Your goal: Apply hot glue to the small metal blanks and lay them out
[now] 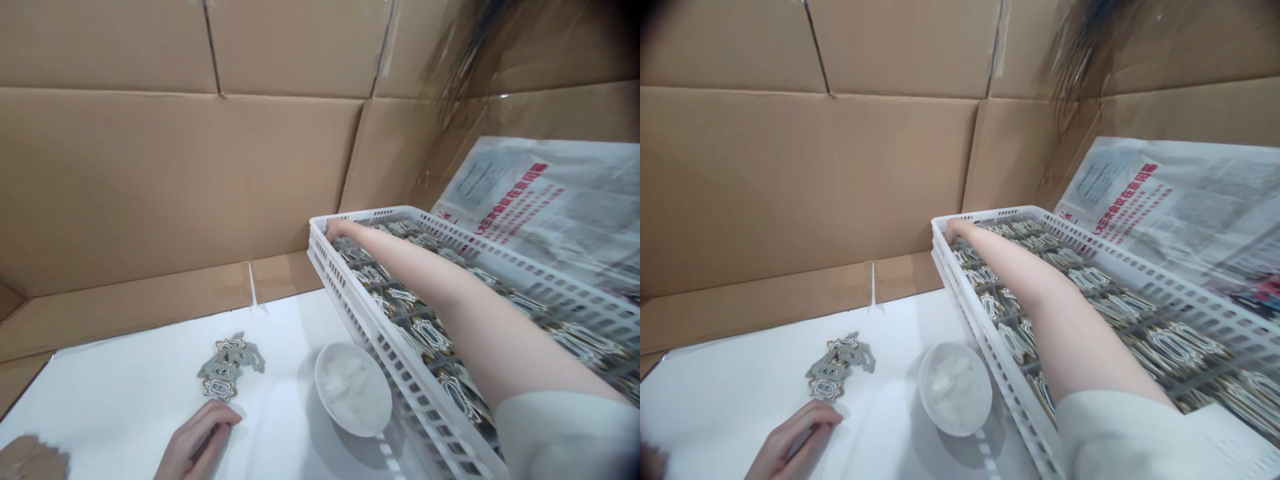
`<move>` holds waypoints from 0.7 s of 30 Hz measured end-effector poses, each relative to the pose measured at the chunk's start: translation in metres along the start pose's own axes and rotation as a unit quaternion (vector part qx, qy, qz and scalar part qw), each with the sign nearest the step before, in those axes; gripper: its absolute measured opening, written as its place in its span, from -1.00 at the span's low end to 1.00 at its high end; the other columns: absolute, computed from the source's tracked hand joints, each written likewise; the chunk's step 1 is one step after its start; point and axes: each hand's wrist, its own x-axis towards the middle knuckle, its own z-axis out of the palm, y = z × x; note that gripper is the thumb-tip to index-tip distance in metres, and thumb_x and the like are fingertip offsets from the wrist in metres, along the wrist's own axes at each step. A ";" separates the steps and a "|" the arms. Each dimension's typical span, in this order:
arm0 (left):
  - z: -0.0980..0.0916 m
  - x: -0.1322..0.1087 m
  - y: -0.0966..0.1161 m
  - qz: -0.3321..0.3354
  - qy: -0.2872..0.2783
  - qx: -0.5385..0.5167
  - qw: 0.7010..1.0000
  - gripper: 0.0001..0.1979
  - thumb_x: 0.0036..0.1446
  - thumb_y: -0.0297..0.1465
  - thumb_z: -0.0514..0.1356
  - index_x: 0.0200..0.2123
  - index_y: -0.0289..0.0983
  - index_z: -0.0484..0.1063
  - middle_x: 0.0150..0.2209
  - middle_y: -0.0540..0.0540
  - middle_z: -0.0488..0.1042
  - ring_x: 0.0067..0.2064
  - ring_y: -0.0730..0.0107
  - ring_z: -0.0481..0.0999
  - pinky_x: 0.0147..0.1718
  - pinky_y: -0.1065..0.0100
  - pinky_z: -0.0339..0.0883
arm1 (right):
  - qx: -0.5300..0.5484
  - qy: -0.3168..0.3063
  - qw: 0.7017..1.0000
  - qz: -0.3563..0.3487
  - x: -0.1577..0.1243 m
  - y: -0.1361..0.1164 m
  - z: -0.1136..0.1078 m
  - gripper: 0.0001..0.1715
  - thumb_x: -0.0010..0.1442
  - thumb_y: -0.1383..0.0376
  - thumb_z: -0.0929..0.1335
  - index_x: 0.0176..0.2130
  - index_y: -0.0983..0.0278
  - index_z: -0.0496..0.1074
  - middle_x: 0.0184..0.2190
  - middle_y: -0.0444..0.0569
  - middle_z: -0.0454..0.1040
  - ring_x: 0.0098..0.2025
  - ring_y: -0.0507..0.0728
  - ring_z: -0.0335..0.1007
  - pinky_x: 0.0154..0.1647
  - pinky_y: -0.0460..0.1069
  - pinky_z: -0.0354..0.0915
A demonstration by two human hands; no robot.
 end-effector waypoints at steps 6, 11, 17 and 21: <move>0.000 -0.001 -0.004 -0.001 -0.002 0.005 1.000 -0.81 0.30 -0.30 0.07 -0.24 -0.12 0.49 -0.21 -0.08 0.53 -0.15 0.27 0.53 -0.14 0.43 0.39 | -0.005 -0.004 1.000 0.024 0.008 -0.002 0.003 -0.80 -0.14 0.37 0.50 -0.39 0.39 0.56 -0.46 0.02 0.50 -0.31 0.24 0.48 -0.28 0.03 0.37; 0.000 -0.001 -0.005 0.001 -0.005 0.003 1.000 -0.80 0.31 -0.31 0.05 -0.23 -0.13 0.48 -0.22 -0.08 0.52 -0.15 0.29 0.52 -0.14 0.43 0.38 | 0.000 0.003 0.999 0.032 0.011 -0.001 0.004 -0.69 -0.14 0.33 0.50 -0.30 0.38 0.58 -0.35 0.05 0.56 -0.26 0.24 0.50 -0.28 -0.01 0.37; -0.001 0.000 -0.004 0.007 -0.017 0.010 1.000 -0.81 0.33 -0.32 0.04 -0.22 -0.14 0.45 -0.21 -0.07 0.51 -0.14 0.32 0.52 -0.13 0.45 0.36 | 0.001 0.044 0.998 0.045 0.007 0.005 0.000 -0.39 -0.16 0.28 0.50 -0.07 0.44 0.53 -0.15 0.14 0.57 -0.16 0.24 0.51 -0.27 -0.04 0.36; -0.001 0.000 -0.004 0.009 -0.017 0.007 1.000 -0.82 0.33 -0.33 0.04 -0.20 -0.14 0.45 -0.21 -0.06 0.50 -0.15 0.35 0.52 -0.14 0.47 0.35 | 0.013 0.042 0.999 0.020 0.006 0.005 0.002 -0.54 -0.14 0.32 0.48 -0.18 0.47 0.57 -0.29 0.10 0.57 -0.23 0.26 0.50 -0.28 -0.01 0.35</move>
